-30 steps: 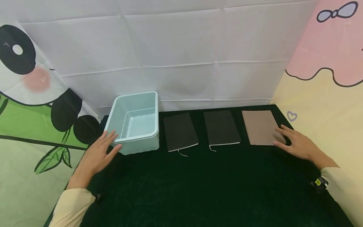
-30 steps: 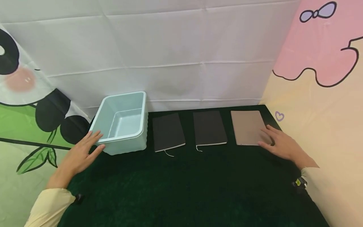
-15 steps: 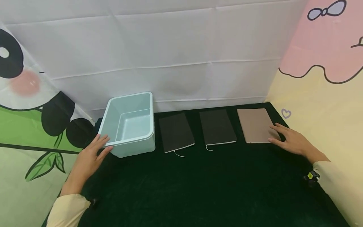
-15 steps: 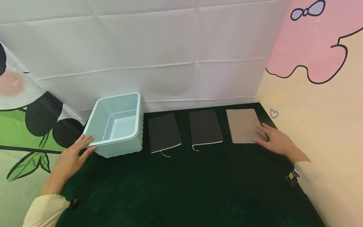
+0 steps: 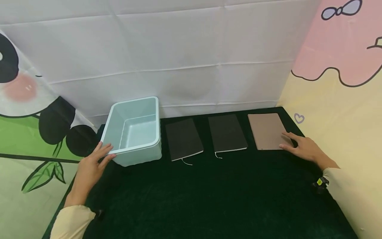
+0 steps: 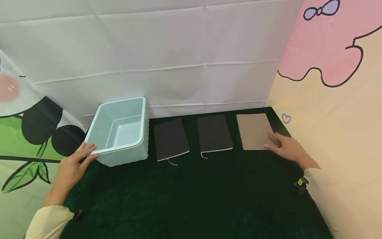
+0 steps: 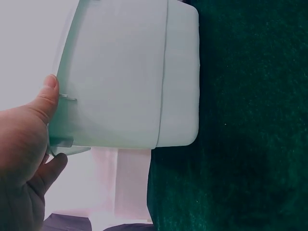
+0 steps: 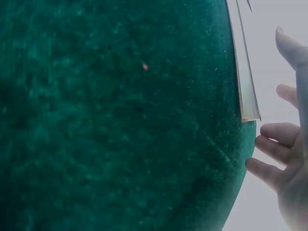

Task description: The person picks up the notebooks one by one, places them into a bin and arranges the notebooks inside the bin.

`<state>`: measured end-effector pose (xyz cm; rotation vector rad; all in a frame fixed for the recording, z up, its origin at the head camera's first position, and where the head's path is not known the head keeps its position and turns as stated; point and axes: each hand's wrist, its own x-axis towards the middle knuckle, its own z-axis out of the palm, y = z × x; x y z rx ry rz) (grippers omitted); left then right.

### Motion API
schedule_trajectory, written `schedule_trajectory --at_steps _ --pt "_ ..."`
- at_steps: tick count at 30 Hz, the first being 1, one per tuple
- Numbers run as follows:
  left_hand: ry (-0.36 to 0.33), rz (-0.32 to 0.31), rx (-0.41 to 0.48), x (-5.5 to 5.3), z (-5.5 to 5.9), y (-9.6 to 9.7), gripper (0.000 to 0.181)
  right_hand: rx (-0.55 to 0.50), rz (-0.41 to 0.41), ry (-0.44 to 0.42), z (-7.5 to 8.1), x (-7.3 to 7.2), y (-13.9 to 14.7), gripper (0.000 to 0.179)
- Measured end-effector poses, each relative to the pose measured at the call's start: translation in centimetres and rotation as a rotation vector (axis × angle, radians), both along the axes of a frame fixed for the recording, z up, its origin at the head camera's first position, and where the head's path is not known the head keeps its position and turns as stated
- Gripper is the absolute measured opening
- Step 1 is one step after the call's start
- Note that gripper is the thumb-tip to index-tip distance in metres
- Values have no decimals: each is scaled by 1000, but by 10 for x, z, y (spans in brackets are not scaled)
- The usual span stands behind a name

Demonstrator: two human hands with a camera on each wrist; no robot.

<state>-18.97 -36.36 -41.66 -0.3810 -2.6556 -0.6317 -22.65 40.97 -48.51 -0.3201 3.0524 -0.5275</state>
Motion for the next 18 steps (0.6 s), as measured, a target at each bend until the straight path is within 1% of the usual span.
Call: schedule_trajectory --at_steps 5,9,12,18 --pt "-14 9 5 0 1 0 43 -18 -33 -19 -7 -2 1 77" --pt "9 6 3 0 0 0 41 -34 -40 -24 -12 -3 2 76" --pt "29 4 7 -1 -1 -1 40 -43 -37 -17 -16 -5 3 75" --pt "19 -1 26 -1 -2 0 41 -65 -13 26 -20 -7 2 72"
